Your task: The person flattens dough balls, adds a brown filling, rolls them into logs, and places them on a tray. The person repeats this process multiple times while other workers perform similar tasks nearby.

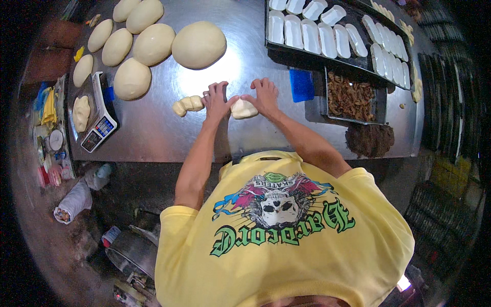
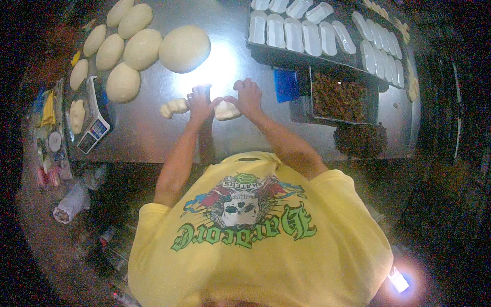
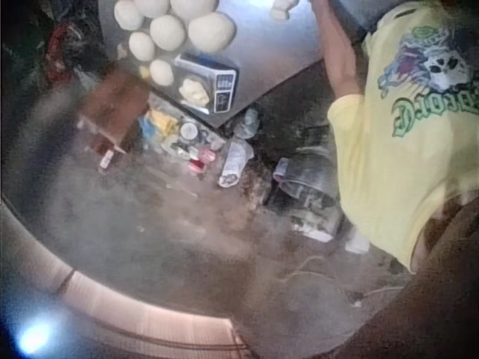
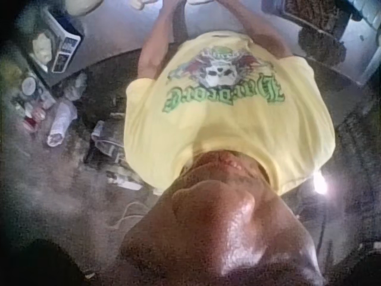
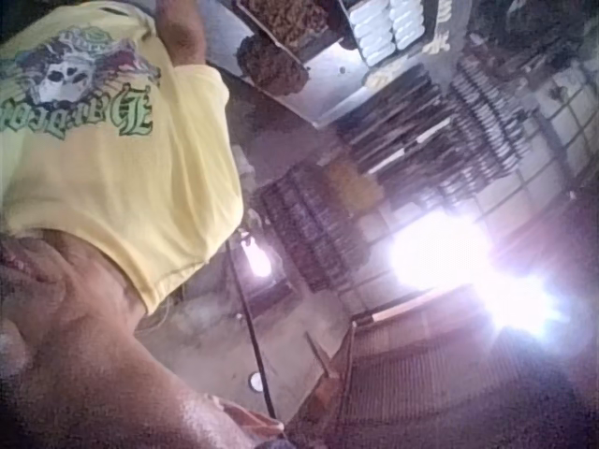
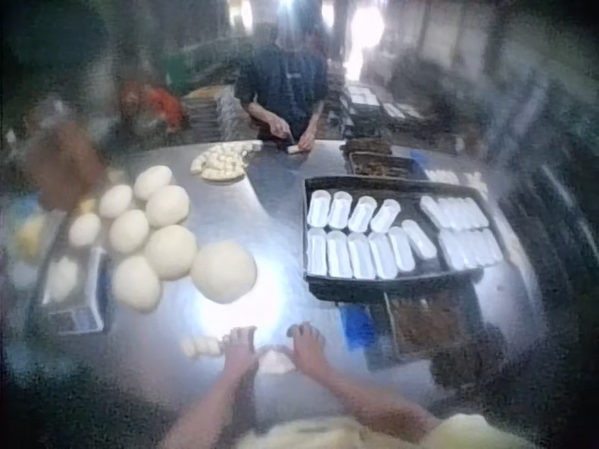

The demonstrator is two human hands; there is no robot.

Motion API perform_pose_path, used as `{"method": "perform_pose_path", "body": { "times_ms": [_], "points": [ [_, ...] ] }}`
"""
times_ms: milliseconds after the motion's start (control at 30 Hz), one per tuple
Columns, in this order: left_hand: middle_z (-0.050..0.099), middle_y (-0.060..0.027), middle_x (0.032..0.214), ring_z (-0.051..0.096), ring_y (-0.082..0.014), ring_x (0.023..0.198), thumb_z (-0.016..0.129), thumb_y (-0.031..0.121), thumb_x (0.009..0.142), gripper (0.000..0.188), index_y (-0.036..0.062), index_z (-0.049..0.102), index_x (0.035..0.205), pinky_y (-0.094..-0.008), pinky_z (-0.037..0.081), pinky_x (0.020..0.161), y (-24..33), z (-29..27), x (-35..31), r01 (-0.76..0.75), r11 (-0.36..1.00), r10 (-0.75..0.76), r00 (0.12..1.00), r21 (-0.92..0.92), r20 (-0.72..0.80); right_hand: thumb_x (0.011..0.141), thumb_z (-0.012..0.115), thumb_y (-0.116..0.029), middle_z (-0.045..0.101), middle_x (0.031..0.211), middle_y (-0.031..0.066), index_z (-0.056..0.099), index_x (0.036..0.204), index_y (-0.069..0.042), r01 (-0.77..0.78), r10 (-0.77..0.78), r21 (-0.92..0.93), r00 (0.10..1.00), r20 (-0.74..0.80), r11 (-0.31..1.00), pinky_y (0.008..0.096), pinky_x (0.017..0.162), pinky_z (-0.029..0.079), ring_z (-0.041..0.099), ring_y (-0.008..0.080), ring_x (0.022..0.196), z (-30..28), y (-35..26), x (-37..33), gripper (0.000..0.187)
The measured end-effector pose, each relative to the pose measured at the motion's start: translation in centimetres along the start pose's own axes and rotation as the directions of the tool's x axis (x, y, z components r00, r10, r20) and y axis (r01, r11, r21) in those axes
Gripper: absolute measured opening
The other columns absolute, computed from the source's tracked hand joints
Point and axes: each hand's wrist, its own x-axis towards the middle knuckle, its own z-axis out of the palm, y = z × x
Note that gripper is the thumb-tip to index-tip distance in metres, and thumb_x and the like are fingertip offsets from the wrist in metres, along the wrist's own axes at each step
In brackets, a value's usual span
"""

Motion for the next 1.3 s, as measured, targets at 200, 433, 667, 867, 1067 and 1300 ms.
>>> {"method": "perform_pose_path", "body": {
  "times_ms": [200,433,667,867,1067,1300],
  "points": [
    [0.047,-0.0079,0.136,0.045,-0.0399,0.122,0.074,0.047,0.086,0.060,0.0198,0.054,0.136,-0.0581,0.031,0.106,-0.6,0.8,-2.3,-0.050,0.993,0.071,0.975,0.108,-0.209,0.086,0.074,-0.048,0.053,0.114,0.0100,0.062,0.110,-0.015,0.029,-0.027,0.042,0.998,-0.048,0.999,0.0506,0.091,0.037,0.049,0.0331,0.108,-0.2,2.1,0.2,0.042],
    [0.060,-0.0129,0.121,0.053,-0.0334,0.118,0.074,0.030,0.089,0.044,0.0096,0.059,0.125,-0.0523,0.033,0.106,-1.9,0.4,-1.5,-0.057,0.914,0.092,0.993,-0.401,0.068,0.095,0.064,-0.040,0.057,0.111,0.0100,0.063,0.120,-0.013,0.306,-0.307,0.126,0.952,-0.013,0.944,0.0457,0.091,0.039,0.051,0.0317,0.105,-1.2,3.3,-1.7,0.037],
    [0.066,-0.0039,0.114,0.057,-0.0289,0.111,0.062,0.035,0.097,0.026,0.0139,0.067,0.112,-0.0538,0.026,0.106,1.6,1.3,-4.5,-0.306,0.948,0.292,0.945,0.085,0.150,0.092,0.063,-0.042,0.061,0.118,0.0095,0.070,0.117,-0.018,0.219,-0.203,-0.023,0.937,0.285,0.976,0.0503,0.089,0.050,0.060,0.0347,0.105,-1.3,0.1,-3.2,0.035],
    [0.055,-0.0119,0.111,0.050,-0.0419,0.112,0.073,0.057,0.083,0.047,0.0138,0.065,0.099,-0.0583,0.026,0.100,2.7,0.3,-2.2,-0.123,0.939,0.153,0.986,0.321,-0.070,0.080,0.078,-0.048,0.050,0.119,0.0113,0.065,0.099,-0.014,-0.176,0.184,-0.056,0.944,0.274,0.983,0.0517,0.095,0.034,0.045,0.0365,0.113,-1.4,-1.1,0.3,0.041],
    [0.058,-0.0097,0.112,0.054,-0.0364,0.108,0.073,0.051,0.086,0.047,0.0133,0.061,0.112,-0.0536,0.031,0.099,0.6,0.1,-0.7,-0.098,0.990,0.111,0.987,0.104,-0.120,0.086,0.073,-0.048,0.053,0.115,0.0090,0.065,0.104,-0.016,0.078,-0.085,0.101,0.994,0.068,0.992,0.0496,0.091,0.034,0.048,0.0321,0.110,-1.0,2.4,0.3,0.037],
    [0.066,-0.0063,0.108,0.058,-0.0287,0.103,0.070,0.038,0.091,0.030,0.0126,0.066,0.108,-0.0483,0.033,0.099,1.0,-0.2,-3.0,-0.424,0.900,0.424,0.905,-0.104,-0.021,0.094,0.066,-0.043,0.057,0.112,0.0087,0.069,0.108,-0.017,0.214,-0.298,0.340,0.929,0.220,0.916,0.0473,0.094,0.036,0.050,0.0308,0.109,-1.2,2.9,-2.1,0.030]
  ]
}}
